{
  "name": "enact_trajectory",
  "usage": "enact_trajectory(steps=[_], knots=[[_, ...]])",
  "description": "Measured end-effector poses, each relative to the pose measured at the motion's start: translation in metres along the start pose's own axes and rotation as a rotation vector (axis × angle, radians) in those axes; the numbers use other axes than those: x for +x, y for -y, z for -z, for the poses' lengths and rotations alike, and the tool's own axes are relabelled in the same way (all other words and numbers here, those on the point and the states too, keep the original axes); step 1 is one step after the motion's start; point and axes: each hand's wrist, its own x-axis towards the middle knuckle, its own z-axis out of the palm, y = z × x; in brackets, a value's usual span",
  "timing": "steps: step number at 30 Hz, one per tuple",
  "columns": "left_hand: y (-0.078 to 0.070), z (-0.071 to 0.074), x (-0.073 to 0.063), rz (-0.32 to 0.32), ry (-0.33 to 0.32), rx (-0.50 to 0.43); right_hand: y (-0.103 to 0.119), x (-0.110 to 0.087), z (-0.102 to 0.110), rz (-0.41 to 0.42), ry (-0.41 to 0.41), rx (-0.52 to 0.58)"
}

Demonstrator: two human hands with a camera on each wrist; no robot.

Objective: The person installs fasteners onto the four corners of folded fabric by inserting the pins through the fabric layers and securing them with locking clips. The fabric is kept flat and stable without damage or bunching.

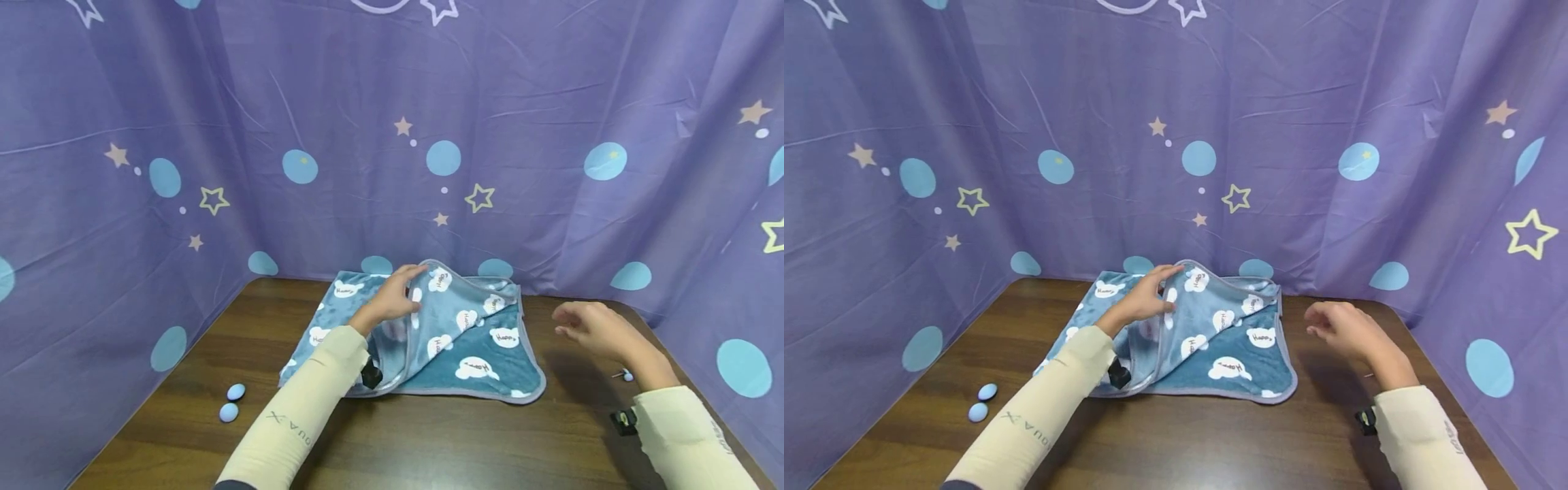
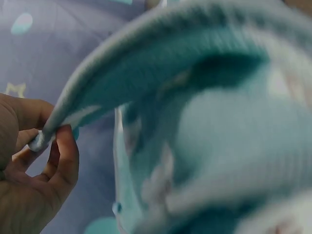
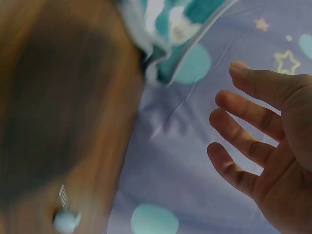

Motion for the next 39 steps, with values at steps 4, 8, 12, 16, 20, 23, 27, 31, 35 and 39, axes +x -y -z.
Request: enact_trajectory(steps=[4,8,12,16,20,23,27,31,35,39], knots=[[0.019,0.009,0.0,0.051,0.006,-0.052,-0.014,-0.017,0.006,-0.028,0.045,-0.063],[0.036,0.016,-0.001,0.105,0.025,-0.101,-0.027,-0.032,0.007,-0.048,0.096,-0.092],[0.049,0.021,-0.001,0.157,0.034,-0.108,-0.037,-0.047,0.009,-0.079,0.152,-0.104],[0.057,0.024,-0.001,0.206,0.041,-0.112,-0.044,-0.059,0.01,-0.106,0.188,-0.111],[0.065,0.023,-0.002,0.233,0.034,-0.071,-0.052,-0.07,0.008,-0.09,0.201,-0.118],[0.071,0.022,-0.004,0.274,0.042,-0.052,-0.058,-0.076,0.006,-0.064,0.23,-0.103],[0.078,0.019,-0.007,0.31,0.054,-0.053,-0.063,-0.082,0.002,-0.054,0.255,-0.097],[0.082,0.016,-0.006,0.322,0.052,-0.052,-0.065,-0.083,0.001,-0.058,0.248,-0.132],[0.084,0.014,-0.004,0.341,0.068,-0.021,-0.066,-0.082,0.001,-0.096,0.262,-0.16],[0.086,0.015,-0.006,0.366,0.082,-0.045,-0.067,-0.083,-0.002,-0.132,0.284,-0.173]])
